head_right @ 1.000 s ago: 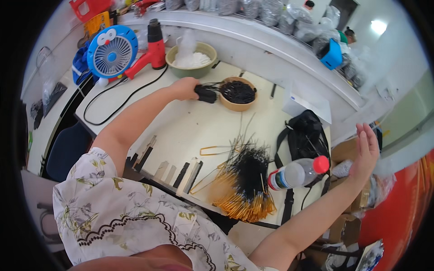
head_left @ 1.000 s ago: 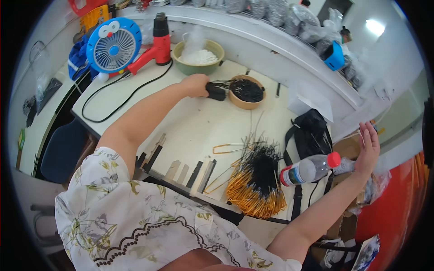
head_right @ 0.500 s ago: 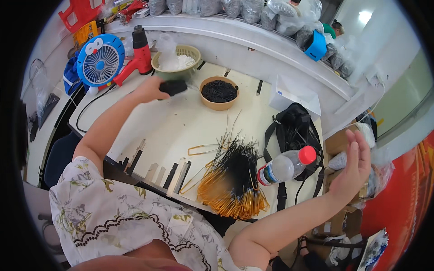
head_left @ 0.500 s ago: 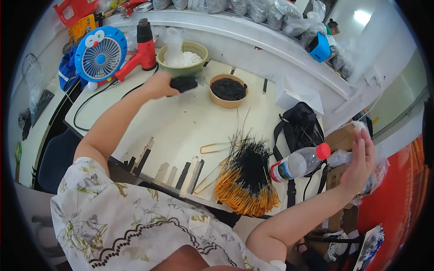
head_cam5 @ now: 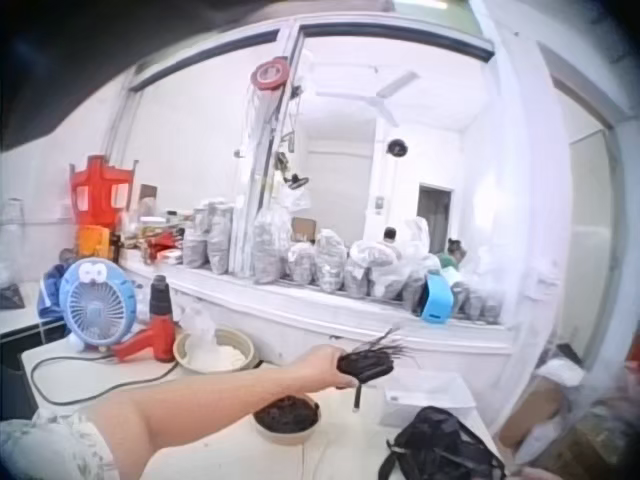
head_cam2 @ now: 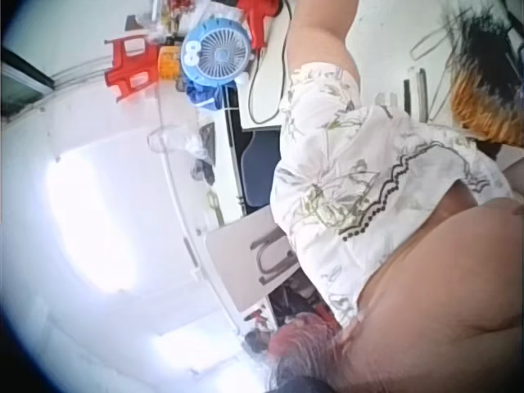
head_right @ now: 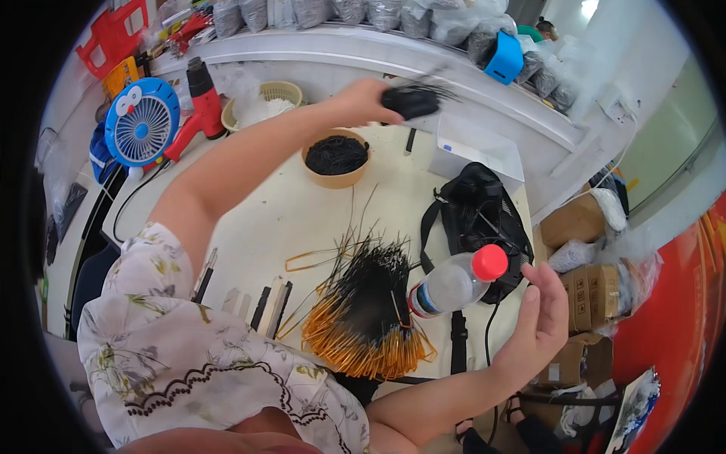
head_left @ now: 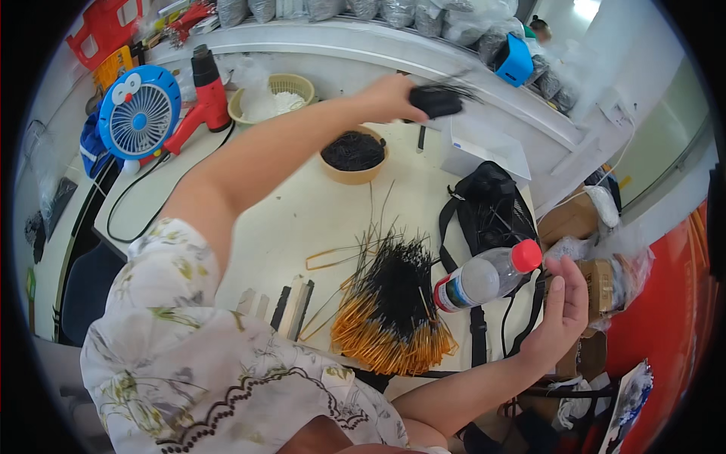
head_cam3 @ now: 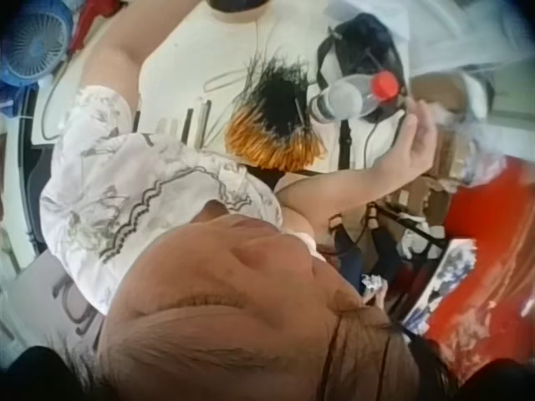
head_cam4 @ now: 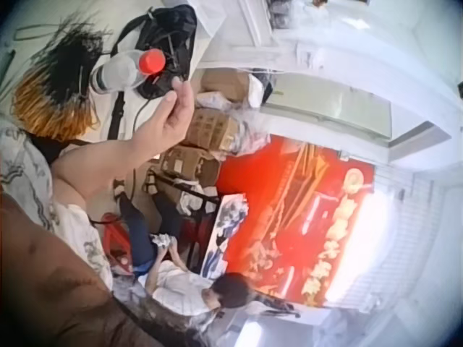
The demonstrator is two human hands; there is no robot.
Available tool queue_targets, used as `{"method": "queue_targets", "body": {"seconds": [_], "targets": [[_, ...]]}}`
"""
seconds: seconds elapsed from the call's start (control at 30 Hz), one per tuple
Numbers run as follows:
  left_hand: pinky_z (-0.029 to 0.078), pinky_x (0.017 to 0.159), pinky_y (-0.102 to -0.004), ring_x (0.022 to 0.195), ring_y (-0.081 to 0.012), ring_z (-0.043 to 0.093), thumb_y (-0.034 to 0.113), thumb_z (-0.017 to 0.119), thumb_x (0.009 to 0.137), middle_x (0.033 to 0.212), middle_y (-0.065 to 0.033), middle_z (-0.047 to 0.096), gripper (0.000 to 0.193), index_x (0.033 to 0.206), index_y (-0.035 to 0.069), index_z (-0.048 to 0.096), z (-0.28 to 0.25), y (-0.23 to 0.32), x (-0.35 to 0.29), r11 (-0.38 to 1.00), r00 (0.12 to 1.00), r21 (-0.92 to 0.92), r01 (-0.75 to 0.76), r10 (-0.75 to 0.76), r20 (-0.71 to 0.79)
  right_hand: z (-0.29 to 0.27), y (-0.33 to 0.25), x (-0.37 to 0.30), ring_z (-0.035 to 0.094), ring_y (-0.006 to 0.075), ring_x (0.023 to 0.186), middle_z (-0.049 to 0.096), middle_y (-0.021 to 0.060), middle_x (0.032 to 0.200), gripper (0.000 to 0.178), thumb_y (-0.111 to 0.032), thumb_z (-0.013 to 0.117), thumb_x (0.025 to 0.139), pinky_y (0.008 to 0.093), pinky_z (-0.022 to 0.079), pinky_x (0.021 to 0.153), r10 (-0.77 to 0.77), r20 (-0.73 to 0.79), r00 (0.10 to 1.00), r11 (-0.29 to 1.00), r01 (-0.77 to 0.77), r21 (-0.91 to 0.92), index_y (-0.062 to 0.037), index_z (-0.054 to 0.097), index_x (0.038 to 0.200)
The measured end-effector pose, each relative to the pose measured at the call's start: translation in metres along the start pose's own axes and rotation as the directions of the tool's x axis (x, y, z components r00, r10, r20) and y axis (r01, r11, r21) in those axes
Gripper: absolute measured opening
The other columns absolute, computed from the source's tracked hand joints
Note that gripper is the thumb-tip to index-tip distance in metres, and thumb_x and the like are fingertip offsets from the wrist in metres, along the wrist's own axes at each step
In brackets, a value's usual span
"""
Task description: The person organizes wire bundles on the table, places a bowl of plastic sleeves on the surface, and attaches the sleeves onto the ends of the wires by hand.
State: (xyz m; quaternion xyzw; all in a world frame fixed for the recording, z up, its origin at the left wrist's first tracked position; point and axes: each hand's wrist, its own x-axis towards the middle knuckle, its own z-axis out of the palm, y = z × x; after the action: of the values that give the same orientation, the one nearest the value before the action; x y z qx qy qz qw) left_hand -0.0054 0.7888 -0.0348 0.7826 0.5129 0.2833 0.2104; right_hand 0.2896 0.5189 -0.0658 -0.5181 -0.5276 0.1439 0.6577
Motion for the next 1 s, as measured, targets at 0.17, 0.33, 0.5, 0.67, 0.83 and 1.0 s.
{"method": "queue_targets", "body": {"seconds": [0.17, 0.33, 0.5, 0.67, 0.83, 1.0], "targets": [[0.049, 0.08, -0.0425, 0.091, -0.032, 0.063, 0.037, 0.077, 0.067, 0.091, -0.0163, 0.067, 0.045, 0.097, 0.005, 0.067, 0.083, 0.053, 0.091, 0.917, 0.975, 0.332, -0.22, 0.215, 0.05, 0.004, 0.028, -0.002, 0.06, 0.0166, 0.097, 0.066, 0.0122, 0.1, 0.025, -0.008, 0.051, 0.093, 0.029, 0.041, 0.093, -0.012, -0.136, 0.991, 1.0, 0.013, 0.006, 0.0057, 0.058, 0.113], [0.05, 0.079, -0.0432, 0.094, -0.0312, 0.062, 0.04, 0.078, 0.067, 0.097, -0.0137, 0.066, 0.044, 0.095, 0.007, 0.068, 0.136, 0.052, 0.121, 0.886, 0.986, 0.433, -0.166, 0.135, 0.101, 0.006, 0.041, -0.007, 0.06, 0.0157, 0.093, 0.066, 0.0118, 0.097, 0.023, -0.007, 0.05, 0.093, 0.0286, 0.042, 0.091, 0.015, -0.215, 0.977, 1.0, -0.014, 0.007, 0.0054, 0.059, 0.111], [0.05, 0.071, -0.0419, 0.082, -0.0293, 0.065, 0.046, 0.068, 0.077, 0.082, -0.0151, 0.066, 0.044, 0.096, 0.007, 0.066, 0.12, 0.035, 0.116, 0.942, 0.973, 0.268, -0.203, 0.224, -0.052, 0.008, 0.059, -0.007, 0.059, 0.0143, 0.09, 0.065, 0.011, 0.093, 0.021, -0.006, 0.05, 0.094, 0.0268, 0.045, 0.087, 0.029, -0.241, 0.97, 0.994, -0.002, 0.111, 0.0052, 0.059, 0.109], [0.046, 0.054, -0.0287, 0.057, -0.0129, 0.053, 0.043, 0.06, 0.087, 0.07, -0.0055, 0.06, 0.041, 0.094, 0.003, 0.063, 0.043, 0.048, 0.015, 0.982, 0.985, 0.07, -0.175, 0.173, 0.021, -0.002, 0.066, -0.006, 0.059, 0.0148, 0.09, 0.065, 0.0119, 0.094, 0.021, -0.007, 0.05, 0.095, 0.0281, 0.045, 0.089, 0.076, -0.259, 0.963, 0.994, -0.052, 0.099, 0.0063, 0.059, 0.109], [0.043, 0.055, -0.0304, 0.061, -0.0116, 0.052, 0.038, 0.065, 0.086, 0.063, -0.0058, 0.051, 0.038, 0.097, 0.002, 0.063, -0.029, 0.004, -0.142, 0.984, 0.987, 0.087, 0.158, -0.154, -0.054, -0.008, 0.054, -0.015, 0.057, 0.0213, 0.106, 0.061, 0.018, 0.11, 0.032, -0.008, 0.045, 0.095, 0.0338, 0.04, 0.097, 0.048, -0.1, 0.994, 0.987, -0.031, 0.157, 0.0062, 0.051, 0.123], [0.041, 0.062, -0.0391, 0.069, -0.03, 0.055, 0.035, 0.069, 0.08, 0.074, -0.0164, 0.058, 0.038, 0.091, -0.001, 0.058, -0.078, -0.082, -0.279, 0.735, 0.904, 0.527, 0.428, -0.335, -0.267, 0.011, 0.032, -0.046, 0.047, 0.0294, 0.12, 0.048, 0.0176, 0.128, 0.08, -0.032, 0.066, 0.081, 0.0411, 0.032, 0.104, -0.053, 0.37, 0.928, 0.997, 0.029, 0.07, -0.002, 0.027, 0.144]]}}
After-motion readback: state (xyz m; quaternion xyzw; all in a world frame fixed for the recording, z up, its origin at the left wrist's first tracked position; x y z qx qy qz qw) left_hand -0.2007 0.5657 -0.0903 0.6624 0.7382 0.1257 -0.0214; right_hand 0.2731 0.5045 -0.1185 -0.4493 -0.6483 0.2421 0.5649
